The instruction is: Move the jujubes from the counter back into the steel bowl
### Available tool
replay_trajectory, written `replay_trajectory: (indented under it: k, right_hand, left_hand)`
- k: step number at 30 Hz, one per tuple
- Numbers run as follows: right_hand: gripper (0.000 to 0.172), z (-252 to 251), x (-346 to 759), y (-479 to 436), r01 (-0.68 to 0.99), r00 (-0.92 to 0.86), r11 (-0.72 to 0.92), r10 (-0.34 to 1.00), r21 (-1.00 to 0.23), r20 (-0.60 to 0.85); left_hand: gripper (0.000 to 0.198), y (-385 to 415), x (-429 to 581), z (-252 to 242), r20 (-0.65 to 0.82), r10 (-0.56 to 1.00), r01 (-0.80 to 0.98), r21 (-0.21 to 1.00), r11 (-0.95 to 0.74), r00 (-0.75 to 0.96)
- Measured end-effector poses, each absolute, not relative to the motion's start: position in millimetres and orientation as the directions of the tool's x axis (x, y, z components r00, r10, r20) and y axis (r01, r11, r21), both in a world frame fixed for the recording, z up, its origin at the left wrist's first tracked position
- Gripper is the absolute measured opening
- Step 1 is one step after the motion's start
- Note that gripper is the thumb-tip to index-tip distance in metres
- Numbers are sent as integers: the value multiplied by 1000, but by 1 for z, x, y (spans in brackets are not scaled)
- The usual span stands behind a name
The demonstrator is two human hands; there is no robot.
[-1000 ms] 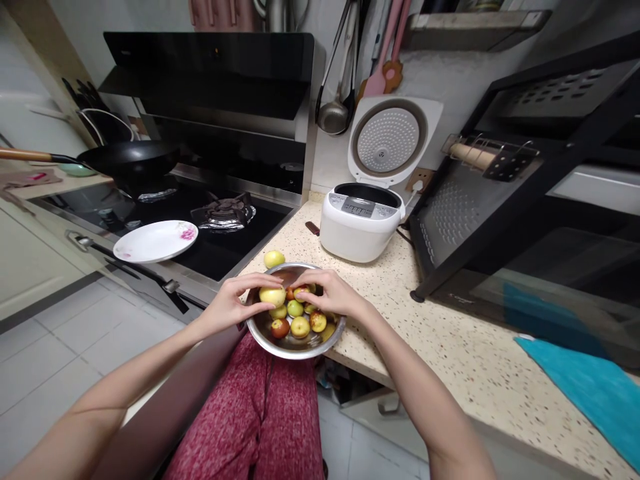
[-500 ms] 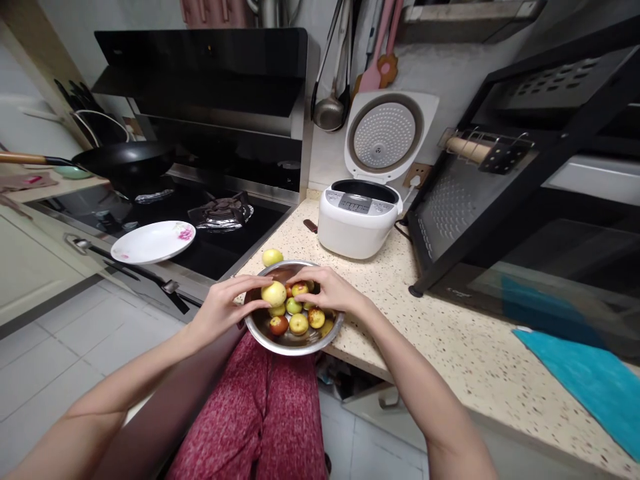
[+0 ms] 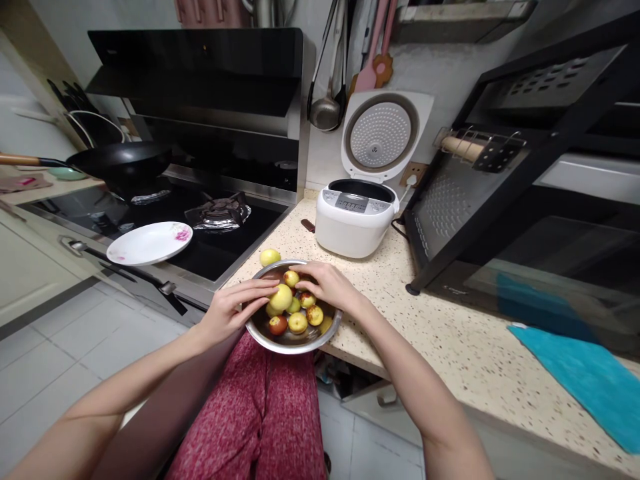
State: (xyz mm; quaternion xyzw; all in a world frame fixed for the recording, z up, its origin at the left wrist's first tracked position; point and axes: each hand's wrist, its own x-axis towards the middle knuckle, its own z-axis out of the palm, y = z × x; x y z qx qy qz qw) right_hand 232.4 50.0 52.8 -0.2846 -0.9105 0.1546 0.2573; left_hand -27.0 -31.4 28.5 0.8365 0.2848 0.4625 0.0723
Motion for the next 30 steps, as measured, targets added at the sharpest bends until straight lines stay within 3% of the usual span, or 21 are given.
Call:
replay_trajectory:
  k: [4,8,12,17,22,30]
  right_hand:
    - [36,55,232,47,513,-722,801,597,-309,350]
    - [45,57,232,44,490,-724,832,555,-260,410]
    - [33,57,232,45,388,-757,879,476,-279,448]
    - [30,57,233,46,397,-758,876,482,-275,440]
    - [27,56,233,48,382,-773,887,460,-259,437]
    - [29,55,232,48,387,-777,899,437,-203,454]
  left_hand:
    - [32,-29,-28,23,749,516,413,350,-840,415]
    - [33,-29,-28,21,757,510,420,340,-841,408]
    - [34,-29,-27,21,767,502,395,351,-849,399]
    - [34,-18,-31,19,773,554,380,433,-817,309]
    - [36,17,-41,14,691,710,474,584,-659,136]
    - [45,64,-43,-5,534,772,534,565,-629,344]
